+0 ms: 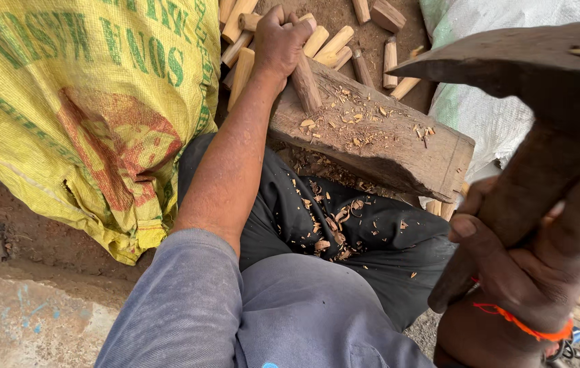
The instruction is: The person shapes small wooden cylinders using a hammer and a chisel against a wooden block. They pick up the wood pieces, position them on the block, and tap the chisel to remove shavings.
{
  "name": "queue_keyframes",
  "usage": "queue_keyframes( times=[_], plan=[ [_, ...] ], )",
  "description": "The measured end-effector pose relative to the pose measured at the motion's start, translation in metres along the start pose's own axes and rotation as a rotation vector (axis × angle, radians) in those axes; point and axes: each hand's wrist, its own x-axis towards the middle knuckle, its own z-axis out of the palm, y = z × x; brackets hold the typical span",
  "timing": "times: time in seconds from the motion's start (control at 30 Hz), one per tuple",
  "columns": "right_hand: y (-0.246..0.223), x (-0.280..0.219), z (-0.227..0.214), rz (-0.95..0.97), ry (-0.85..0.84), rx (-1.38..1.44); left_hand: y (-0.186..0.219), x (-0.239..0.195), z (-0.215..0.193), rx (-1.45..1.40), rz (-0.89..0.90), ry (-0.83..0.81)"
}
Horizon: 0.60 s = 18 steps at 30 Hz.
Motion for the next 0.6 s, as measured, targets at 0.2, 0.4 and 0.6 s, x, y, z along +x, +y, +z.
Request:
queue_keyframes(
  times=[0.2,0.4,0.6],
  plan=[
    [0.065,0.054,0.054,0.136,-0.343,-0.440,-0.007,0.002,0.001,0.038,0.076,-0.024],
    [0.012,0.022,0.007,0.055,-0.087,-0.336,-0.012,0.001,0.006,-0.048,0.045,-0.062],
    [0.011,0.025,-0.008,0.022,-0.066,-0.314,-0.011,0.002,0.006,0.006,0.071,-0.095]
  ],
)
